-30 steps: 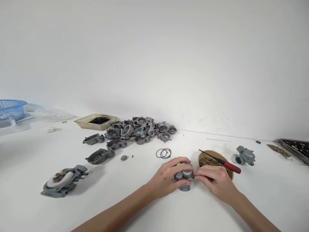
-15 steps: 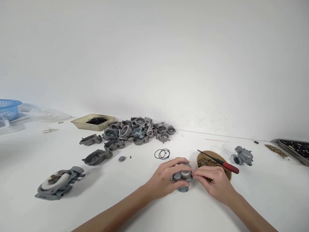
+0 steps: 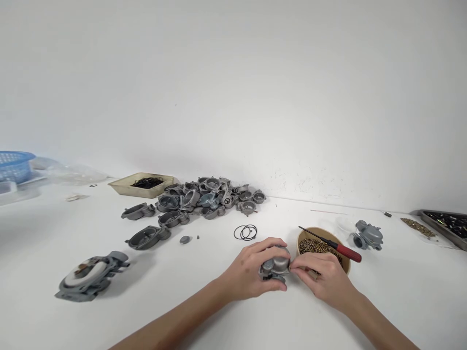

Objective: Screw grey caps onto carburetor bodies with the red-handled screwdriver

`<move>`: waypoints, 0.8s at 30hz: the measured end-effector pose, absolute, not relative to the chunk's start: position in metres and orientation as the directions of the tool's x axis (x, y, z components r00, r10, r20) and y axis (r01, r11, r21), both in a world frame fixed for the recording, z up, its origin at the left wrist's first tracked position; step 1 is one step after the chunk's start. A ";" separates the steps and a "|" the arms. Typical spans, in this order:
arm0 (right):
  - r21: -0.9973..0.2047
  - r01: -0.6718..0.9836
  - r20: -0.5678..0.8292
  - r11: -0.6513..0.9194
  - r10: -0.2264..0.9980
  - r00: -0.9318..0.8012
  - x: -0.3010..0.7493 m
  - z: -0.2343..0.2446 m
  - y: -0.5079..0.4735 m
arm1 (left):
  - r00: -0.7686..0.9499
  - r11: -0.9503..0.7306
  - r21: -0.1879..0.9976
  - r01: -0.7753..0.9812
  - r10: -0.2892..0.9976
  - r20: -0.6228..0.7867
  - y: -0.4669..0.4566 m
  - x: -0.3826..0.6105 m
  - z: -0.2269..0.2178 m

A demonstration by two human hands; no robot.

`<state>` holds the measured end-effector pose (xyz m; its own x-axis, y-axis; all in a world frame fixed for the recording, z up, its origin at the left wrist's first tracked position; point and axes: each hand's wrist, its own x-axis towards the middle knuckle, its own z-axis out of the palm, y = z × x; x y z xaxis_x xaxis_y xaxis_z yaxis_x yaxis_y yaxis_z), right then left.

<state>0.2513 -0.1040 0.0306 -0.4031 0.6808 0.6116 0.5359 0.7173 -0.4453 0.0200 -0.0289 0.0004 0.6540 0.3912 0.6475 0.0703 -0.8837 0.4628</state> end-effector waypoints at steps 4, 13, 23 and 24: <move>-0.421 0.530 0.608 0.736 0.662 -0.437 0.247 0.030 -0.103 | 0.657 -0.874 0.481 0.064 0.400 0.640 -0.029 0.020 0.001; -0.076 0.656 0.678 0.751 0.521 -0.518 0.337 0.072 -0.130 | 0.678 -0.837 0.546 0.043 0.425 0.600 -0.030 0.020 0.006; -0.227 0.819 0.789 0.528 0.592 -0.163 0.585 0.193 -0.167 | 0.703 -0.834 0.550 0.038 0.413 0.578 -0.030 0.019 0.008; -0.251 0.826 0.795 0.504 0.594 -0.121 0.594 0.189 -0.167 | 0.705 -0.836 0.547 0.041 0.412 0.577 -0.030 0.019 0.008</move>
